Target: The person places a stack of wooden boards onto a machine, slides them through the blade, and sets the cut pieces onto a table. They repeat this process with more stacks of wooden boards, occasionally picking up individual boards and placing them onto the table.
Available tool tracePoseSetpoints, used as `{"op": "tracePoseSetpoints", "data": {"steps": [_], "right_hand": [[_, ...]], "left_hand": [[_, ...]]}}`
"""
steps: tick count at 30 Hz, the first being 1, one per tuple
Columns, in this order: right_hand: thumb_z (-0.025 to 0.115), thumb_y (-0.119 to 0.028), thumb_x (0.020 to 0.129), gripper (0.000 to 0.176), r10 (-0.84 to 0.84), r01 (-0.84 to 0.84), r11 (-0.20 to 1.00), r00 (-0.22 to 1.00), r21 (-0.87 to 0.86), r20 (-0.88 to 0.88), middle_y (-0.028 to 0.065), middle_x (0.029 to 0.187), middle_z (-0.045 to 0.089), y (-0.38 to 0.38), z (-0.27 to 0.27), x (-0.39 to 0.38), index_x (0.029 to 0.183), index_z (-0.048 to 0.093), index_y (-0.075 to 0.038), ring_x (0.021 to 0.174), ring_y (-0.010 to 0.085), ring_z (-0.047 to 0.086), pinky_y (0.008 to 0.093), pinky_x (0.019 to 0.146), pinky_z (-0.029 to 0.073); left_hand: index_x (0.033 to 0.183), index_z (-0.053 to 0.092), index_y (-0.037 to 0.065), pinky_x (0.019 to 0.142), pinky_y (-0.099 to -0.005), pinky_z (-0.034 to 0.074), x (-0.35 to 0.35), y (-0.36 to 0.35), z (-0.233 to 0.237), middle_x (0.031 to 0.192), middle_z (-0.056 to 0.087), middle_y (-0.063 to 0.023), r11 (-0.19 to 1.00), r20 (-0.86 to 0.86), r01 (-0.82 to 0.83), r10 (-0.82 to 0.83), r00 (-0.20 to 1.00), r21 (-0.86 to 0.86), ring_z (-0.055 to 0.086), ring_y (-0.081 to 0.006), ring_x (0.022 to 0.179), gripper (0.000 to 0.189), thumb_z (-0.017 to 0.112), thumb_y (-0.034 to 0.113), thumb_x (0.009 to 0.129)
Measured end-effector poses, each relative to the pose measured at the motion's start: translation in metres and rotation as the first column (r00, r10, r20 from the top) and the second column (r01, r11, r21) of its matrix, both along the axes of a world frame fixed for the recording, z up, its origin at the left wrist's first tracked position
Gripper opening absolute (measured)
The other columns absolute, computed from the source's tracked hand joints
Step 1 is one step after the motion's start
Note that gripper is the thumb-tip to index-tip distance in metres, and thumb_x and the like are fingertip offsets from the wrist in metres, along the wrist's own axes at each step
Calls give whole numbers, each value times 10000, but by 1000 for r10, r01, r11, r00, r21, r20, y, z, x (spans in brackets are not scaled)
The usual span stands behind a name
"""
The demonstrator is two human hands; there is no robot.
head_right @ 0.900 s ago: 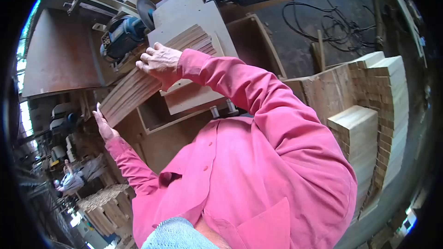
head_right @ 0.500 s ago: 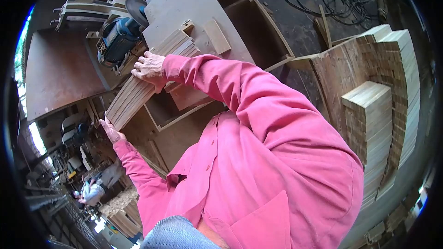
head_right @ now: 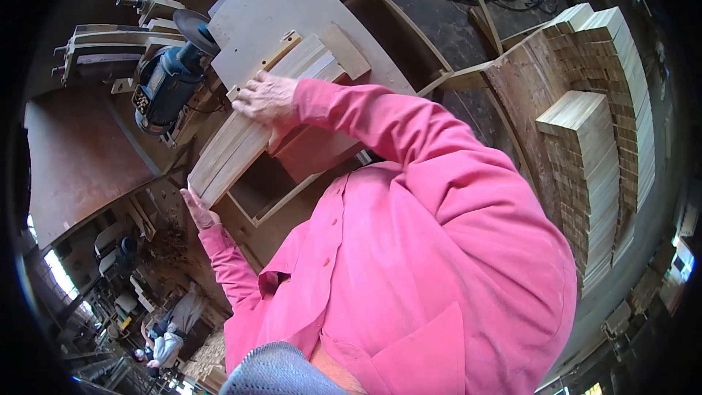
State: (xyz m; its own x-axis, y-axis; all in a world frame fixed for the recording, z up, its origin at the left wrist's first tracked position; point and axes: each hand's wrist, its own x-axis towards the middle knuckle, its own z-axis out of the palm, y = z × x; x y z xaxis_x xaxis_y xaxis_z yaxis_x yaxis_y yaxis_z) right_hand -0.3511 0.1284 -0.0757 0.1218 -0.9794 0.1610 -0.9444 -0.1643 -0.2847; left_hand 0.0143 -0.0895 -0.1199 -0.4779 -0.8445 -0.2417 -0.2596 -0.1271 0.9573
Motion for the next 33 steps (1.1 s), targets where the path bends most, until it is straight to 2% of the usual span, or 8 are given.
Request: {"op": "tracePoseSetpoints", "data": {"steps": [8, 14, 17, 19, 20, 22, 29, 33], "right_hand": [[814, -806, 617, 1241, -106, 106, 994, 994, 0, -15, 205, 1310, 616, 16, 6, -9, 1497, 498, 10, 1290, 359, 576, 514, 1154, 370], [811, -835, 573, 1258, -172, 172, 985, 985, -4, 22, 191, 1310, 631, 21, -4, -13, 1475, 529, -4, 1285, 359, 588, 513, 1150, 367], [839, -806, 541, 1231, -199, 201, 979, 978, -21, 62, 173, 1299, 644, 22, -16, -5, 1435, 568, -4, 1273, 347, 600, 498, 1128, 379], [858, -764, 558, 1196, -206, 209, 977, 976, -32, 73, 159, 1282, 649, 25, -16, -7, 1430, 570, 4, 1260, 325, 608, 485, 1126, 380], [858, -764, 558, 1196, -212, 215, 976, 974, -33, 84, 159, 1282, 649, 27, -17, -7, 1430, 570, 4, 1260, 325, 608, 485, 1126, 380], [852, -773, 567, 1211, -200, 205, 975, 978, -82, 62, 157, 1284, 647, 30, -21, -8, 1447, 557, 5, 1261, 324, 605, 480, 1131, 375], [762, -877, 602, 1285, -186, 185, 982, 983, -46, -9, 190, 1321, 603, 34, -18, -14, 1501, 517, 9, 1287, 329, 572, 476, 1174, 337], [782, -870, 580, 1297, -195, 195, 979, 981, -61, 6, 194, 1342, 623, 38, -11, -15, 1506, 516, -2, 1304, 338, 579, 490, 1178, 330]], "left_hand": [[1647, 310, 2, 1279, -398, 188, 2, 1, 3, 1685, 356, -168, 997, -26, 43, -41, 999, 70, 324, -281, 1554, 1054, 435, 809, 981], [1634, 350, 8, 1280, -402, 195, 6, -8, 2, 1640, 435, -167, 996, -29, -25, 27, 999, 82, 347, -270, 1545, 978, 406, 769, 1021], [1599, 405, 4, 1241, -398, 308, 15, -14, 2, 1581, 504, -153, 999, 56, -44, 43, 998, 11, 449, -270, 1474, 900, 446, 711, 1044], [1525, 500, 42, 1096, -389, 473, 22, -11, 7, 1466, 599, -111, 979, 208, -128, 93, 974, 160, 583, -224, 1327, 704, 507, 589, 1081], [1525, 500, 42, 1096, -389, 473, 23, -12, 8, 1466, 599, -111, 980, 217, -123, 88, 972, 156, 583, -224, 1327, 704, 507, 589, 1081], [1408, 595, 75, 911, -345, 541, 21, -8, 11, 1279, 691, -55, 981, 150, -127, 104, 983, 150, 678, -172, 1104, 543, 593, 503, 1073], [1456, 561, 116, 943, -367, 527, 15, -1, 9, 1399, 632, -57, 982, 142, -97, 74, 987, 160, 636, -168, 1207, 532, 552, 503, 1091], [1501, 517, 24, 1075, -370, 465, 14, 3, 10, 1448, 610, -108, 985, 62, -102, 94, 994, 136, 581, -200, 1321, 660, 517, 543, 1093]]}}
